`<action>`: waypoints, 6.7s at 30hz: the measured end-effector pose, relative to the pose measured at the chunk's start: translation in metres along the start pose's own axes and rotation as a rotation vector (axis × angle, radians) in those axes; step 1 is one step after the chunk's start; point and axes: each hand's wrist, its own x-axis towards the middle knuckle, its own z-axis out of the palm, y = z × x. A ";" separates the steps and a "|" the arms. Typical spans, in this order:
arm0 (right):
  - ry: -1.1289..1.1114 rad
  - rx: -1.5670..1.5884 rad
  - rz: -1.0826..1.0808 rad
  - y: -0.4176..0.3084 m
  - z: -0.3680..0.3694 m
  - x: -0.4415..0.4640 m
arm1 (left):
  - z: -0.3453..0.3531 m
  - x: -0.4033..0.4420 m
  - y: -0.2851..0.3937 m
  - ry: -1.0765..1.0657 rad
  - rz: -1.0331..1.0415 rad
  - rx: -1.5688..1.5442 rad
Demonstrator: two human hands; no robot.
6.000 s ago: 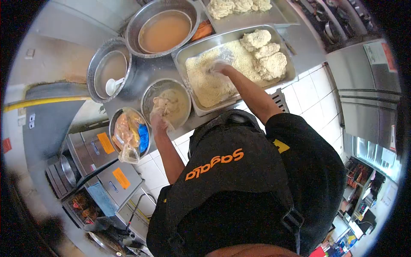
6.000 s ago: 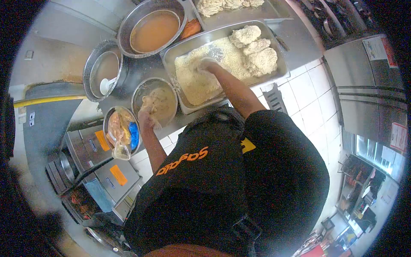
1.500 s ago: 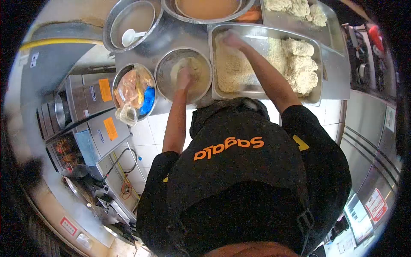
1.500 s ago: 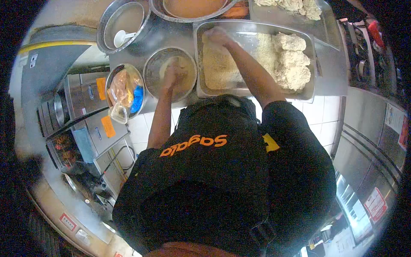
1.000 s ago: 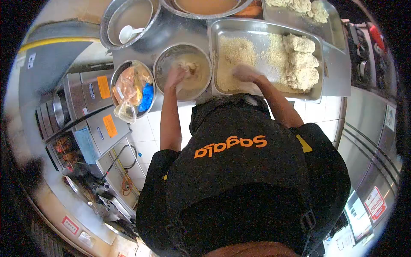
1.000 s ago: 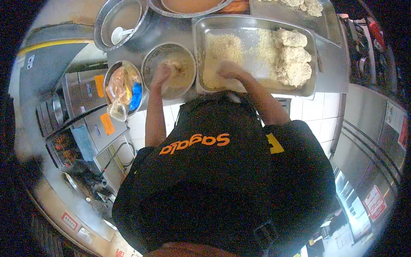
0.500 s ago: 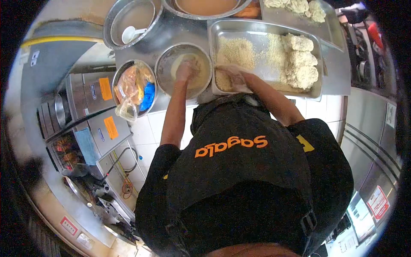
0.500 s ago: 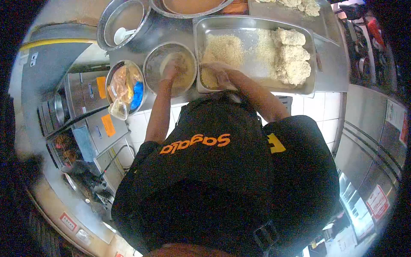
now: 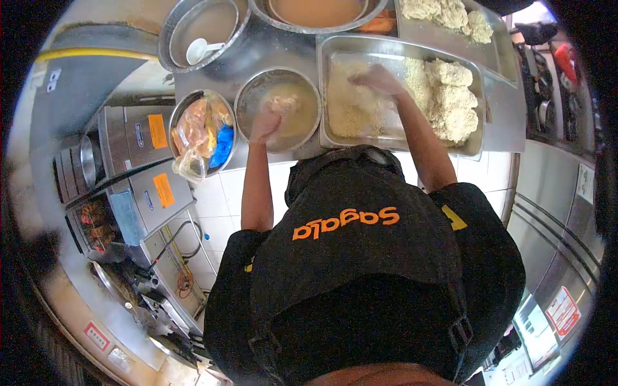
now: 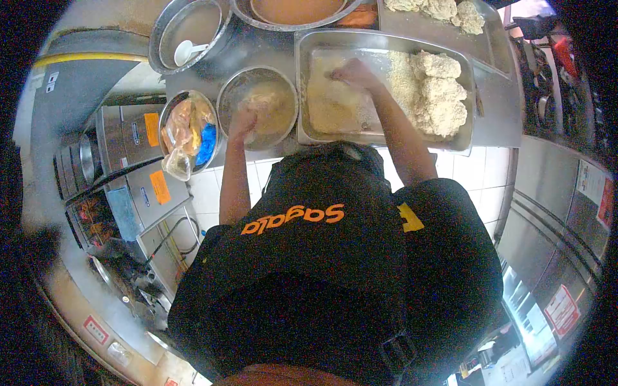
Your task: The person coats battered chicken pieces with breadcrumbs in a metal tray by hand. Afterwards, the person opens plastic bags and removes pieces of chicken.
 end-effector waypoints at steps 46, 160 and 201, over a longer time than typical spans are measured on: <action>0.025 -0.024 -0.103 0.019 0.038 -0.017 | -0.018 -0.011 -0.019 0.082 -0.077 -0.522; 0.627 -0.500 0.017 0.072 0.007 0.082 | 0.010 0.000 -0.033 -0.429 -0.078 -1.656; 1.220 -0.223 0.259 0.182 -0.120 -0.189 | -0.084 -0.037 0.036 0.001 0.207 0.311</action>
